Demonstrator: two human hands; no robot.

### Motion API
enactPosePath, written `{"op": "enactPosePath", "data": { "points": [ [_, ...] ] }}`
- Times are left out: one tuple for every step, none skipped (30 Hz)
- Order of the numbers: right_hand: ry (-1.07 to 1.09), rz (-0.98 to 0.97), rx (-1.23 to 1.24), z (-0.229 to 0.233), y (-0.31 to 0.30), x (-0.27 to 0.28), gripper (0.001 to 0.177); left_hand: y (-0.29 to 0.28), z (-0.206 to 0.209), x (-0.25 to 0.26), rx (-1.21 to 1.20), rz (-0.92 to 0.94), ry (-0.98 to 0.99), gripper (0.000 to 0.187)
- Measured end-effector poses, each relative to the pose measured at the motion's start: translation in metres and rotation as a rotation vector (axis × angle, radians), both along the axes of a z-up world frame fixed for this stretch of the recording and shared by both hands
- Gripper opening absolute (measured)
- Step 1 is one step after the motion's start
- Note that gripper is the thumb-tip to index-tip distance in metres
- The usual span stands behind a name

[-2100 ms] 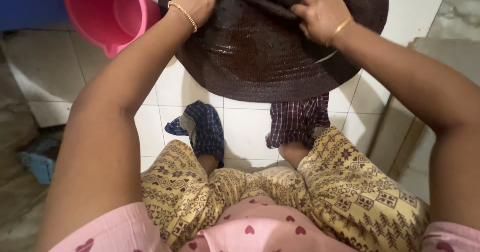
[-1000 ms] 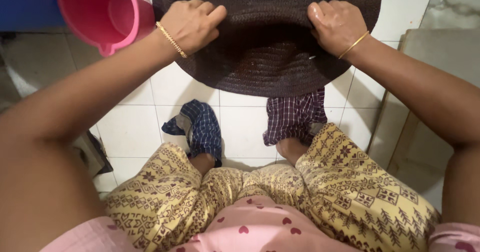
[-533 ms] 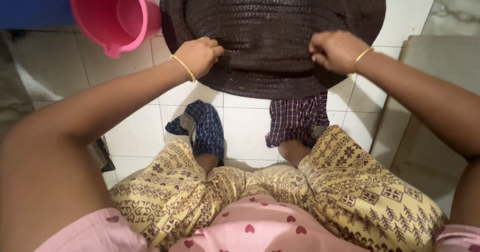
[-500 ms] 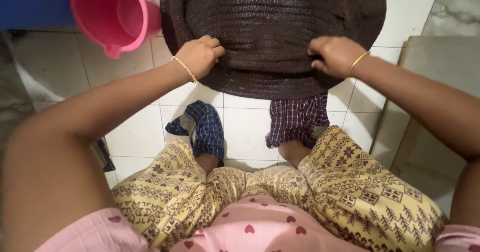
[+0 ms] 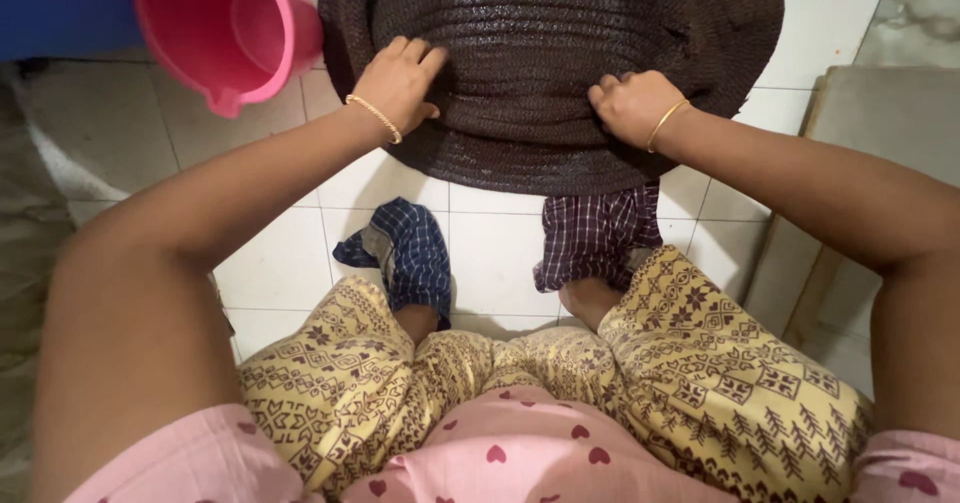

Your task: The person washes a rug by hand on a tiled floor, scrubbing it with a brush and soapy water before rinsing it with water from a bucket and wringing it out.

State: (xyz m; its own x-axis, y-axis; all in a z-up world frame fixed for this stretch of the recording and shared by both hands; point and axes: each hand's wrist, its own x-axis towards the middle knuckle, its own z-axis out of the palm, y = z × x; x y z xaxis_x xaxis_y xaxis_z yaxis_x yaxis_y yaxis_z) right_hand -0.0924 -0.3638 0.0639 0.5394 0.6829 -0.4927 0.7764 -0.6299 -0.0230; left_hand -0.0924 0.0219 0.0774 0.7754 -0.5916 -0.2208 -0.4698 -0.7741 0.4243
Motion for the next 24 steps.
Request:
{"op": "enactPosePath", "data": {
  "points": [
    [0.001, 0.002, 0.001, 0.003, 0.001, 0.001, 0.017, -0.006, 0.001, 0.000, 0.068, 0.005, -0.043, 0.073],
    [0.020, -0.016, 0.040, 0.008, 0.000, 0.003, 0.028, -0.011, 0.000, 0.000, 0.136, 0.008, -0.088, 0.082],
    [0.040, -0.033, 0.079, 0.016, 0.000, 0.005, 0.039, -0.014, -0.002, 0.003, 0.137, 0.008, -0.089, 0.082],
    [0.041, -0.033, 0.081, 0.024, 0.000, 0.004, 0.039, -0.017, -0.006, 0.006, 0.170, -0.002, -0.107, 0.077],
    [-0.001, -0.047, 0.142, 0.033, -0.001, 0.004, 0.038, -0.018, -0.012, 0.010, 0.203, -0.011, -0.125, 0.072],
    [-0.046, -0.062, 0.201, 0.042, -0.002, 0.004, 0.038, -0.018, -0.018, 0.013, 0.202, -0.012, -0.125, 0.072],
    [-0.046, -0.063, 0.201, 0.051, -0.003, 0.003, 0.038, -0.015, -0.023, 0.016, 0.185, -0.025, -0.108, 0.067],
    [-0.117, -0.080, 0.236, 0.060, -0.005, 0.003, 0.032, -0.013, -0.029, 0.019, 0.165, -0.038, -0.091, 0.062],
    [-0.188, -0.097, 0.271, 0.069, -0.007, 0.003, 0.028, -0.009, -0.034, 0.022, 0.162, -0.039, -0.090, 0.062],
    [-0.189, -0.097, 0.268, 0.078, -0.008, 0.005, 0.028, -0.005, -0.036, 0.026, 0.113, -0.060, -0.067, 0.058],
    [-0.253, -0.057, 0.327, 0.087, -0.009, 0.007, 0.025, -0.002, -0.037, 0.029, 0.063, -0.082, -0.044, 0.054],
    [-0.318, -0.016, 0.387, 0.094, -0.010, 0.010, 0.024, -0.001, -0.035, 0.032, 0.062, -0.083, -0.048, 0.055],
    [-0.322, -0.016, 0.385, 0.101, -0.011, 0.013, 0.024, 0.001, -0.031, 0.036, 0.008, -0.079, -0.040, 0.051],
    [-0.331, -0.031, 0.372, 0.106, -0.012, 0.014, 0.028, 0.002, -0.025, 0.039, -0.046, -0.076, -0.028, 0.048],
    [-0.340, -0.045, 0.359, 0.111, -0.013, 0.016, 0.033, 0.004, -0.017, 0.045, -0.048, -0.077, -0.028, 0.048],
    [-0.340, -0.046, 0.360, 0.116, -0.017, 0.019, 0.033, 0.009, -0.008, 0.055, -0.086, 0.028, 0.121, 0.048],
    [-0.374, -0.045, 0.364, 0.122, -0.024, 0.024, 0.030, 0.013, 0.002, 0.063, -0.123, 0.133, 0.269, 0.048],
    [-0.408, -0.044, 0.370, 0.126, -0.028, 0.026, 0.028, 0.018, 0.012, 0.072, -0.121, 0.133, 0.269, 0.048],
    [-0.408, -0.045, 0.372, 0.127, -0.030, 0.026, 0.028, 0.024, 0.021, 0.081, -0.174, 0.174, 0.348, 0.045],
    [-0.423, -0.041, 0.370, 0.128, -0.033, 0.026, 0.028, 0.027, 0.028, 0.086, -0.230, 0.213, 0.426, 0.042],
    [-0.438, -0.038, 0.368, 0.129, -0.036, 0.026, 0.028, 0.028, 0.032, 0.088, -0.231, 0.211, 0.424, 0.042],
    [-0.440, -0.037, 0.365, 0.129, -0.039, 0.027, 0.028, 0.029, 0.034, 0.089, -0.297, 0.251, 0.533, 0.039],
    [-0.396, -0.087, 0.331, 0.128, -0.041, 0.027, 0.029, 0.030, 0.035, 0.089, -0.363, 0.290, 0.643, 0.036],
    [-0.350, -0.133, 0.299, 0.126, -0.043, 0.027, 0.029, 0.033, 0.036, 0.087, -0.365, 0.291, 0.641, 0.036]
  ]
}}
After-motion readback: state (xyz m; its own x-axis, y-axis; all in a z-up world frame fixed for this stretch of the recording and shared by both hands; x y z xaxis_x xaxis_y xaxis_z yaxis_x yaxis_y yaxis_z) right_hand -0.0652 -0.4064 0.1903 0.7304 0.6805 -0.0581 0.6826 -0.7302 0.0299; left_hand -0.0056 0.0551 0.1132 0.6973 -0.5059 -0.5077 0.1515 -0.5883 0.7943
